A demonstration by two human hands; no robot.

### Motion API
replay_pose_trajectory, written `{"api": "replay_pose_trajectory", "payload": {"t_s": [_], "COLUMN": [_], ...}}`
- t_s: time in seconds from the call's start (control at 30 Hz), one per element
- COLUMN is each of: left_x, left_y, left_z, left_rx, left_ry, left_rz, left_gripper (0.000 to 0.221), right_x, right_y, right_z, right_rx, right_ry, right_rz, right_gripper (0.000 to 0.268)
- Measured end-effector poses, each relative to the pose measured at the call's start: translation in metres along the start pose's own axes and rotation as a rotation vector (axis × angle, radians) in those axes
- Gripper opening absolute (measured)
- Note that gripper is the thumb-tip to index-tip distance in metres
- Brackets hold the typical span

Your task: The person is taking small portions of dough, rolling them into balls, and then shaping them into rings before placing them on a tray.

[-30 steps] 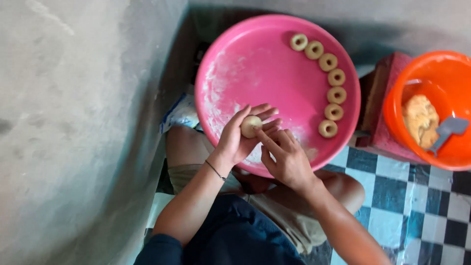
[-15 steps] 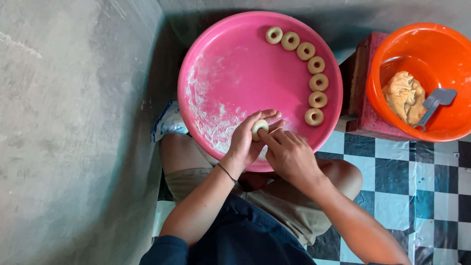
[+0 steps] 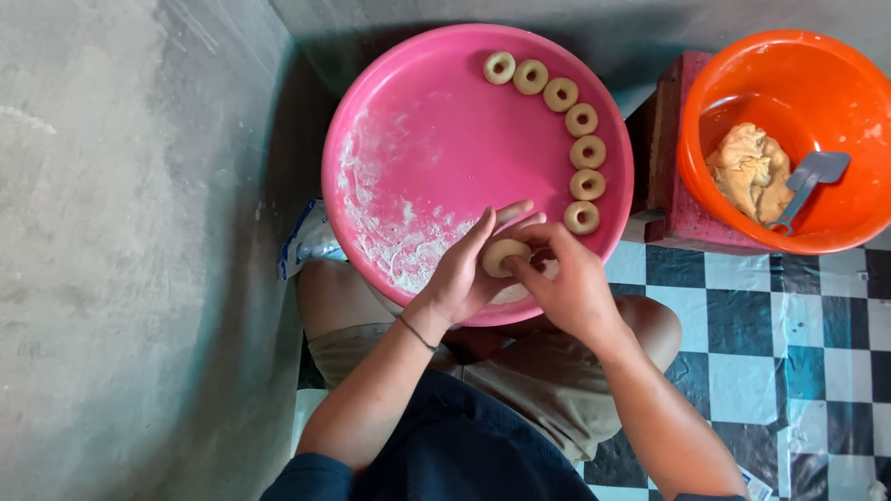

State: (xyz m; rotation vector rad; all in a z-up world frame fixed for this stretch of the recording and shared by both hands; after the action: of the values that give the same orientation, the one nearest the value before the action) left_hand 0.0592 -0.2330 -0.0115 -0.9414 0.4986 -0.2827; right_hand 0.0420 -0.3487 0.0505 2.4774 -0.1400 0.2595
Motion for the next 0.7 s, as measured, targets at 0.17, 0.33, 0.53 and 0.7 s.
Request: {"api": "replay_pose_trajectory", "payload": {"t_s": [0.17, 0.33, 0.53, 0.7], "left_x": [-0.003, -0.021, -0.021, -0.027], "left_y": [0.035, 0.005, 0.004, -0.001], "left_z": [0.003, 0.018, 0.019, 0.026], "left_rx": [0.698, 0.624, 0.477, 0.468], "left_ry": [-0.179, -0.203, -0.170, -0.186], "left_rz": [0.020, 0.078, 0.097, 0.097], "left_gripper": [0.058, 0.055, 0.052, 0.053], "right_x": [0.003, 0.002, 0.003, -0.001], "right_y": [0.009, 0.001, 0.001, 0.001], "right_z": [0.020, 0.013, 0.000, -0.008], "right_rx": [0.234, 0.225, 0.165, 0.123], "right_ry": [-0.204, -0.091, 0.013, -0.006], "right_rz": [0.019, 0.038, -0.003, -0.005], "right_gripper": [0.036, 0.030, 0.033, 0.041]}}
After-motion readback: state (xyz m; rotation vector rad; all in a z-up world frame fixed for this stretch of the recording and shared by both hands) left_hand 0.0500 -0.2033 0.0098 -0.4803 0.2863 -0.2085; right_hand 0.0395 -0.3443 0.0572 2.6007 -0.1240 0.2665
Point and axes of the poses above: each hand's wrist, its own x-axis towards the middle knuckle, its own y-axis out of the back of the hand, z = x × y, the point moved 7 cm from there along x, towards the middle knuckle, and after that the axes turned 7 degrees about z, right-handed, at the moved point
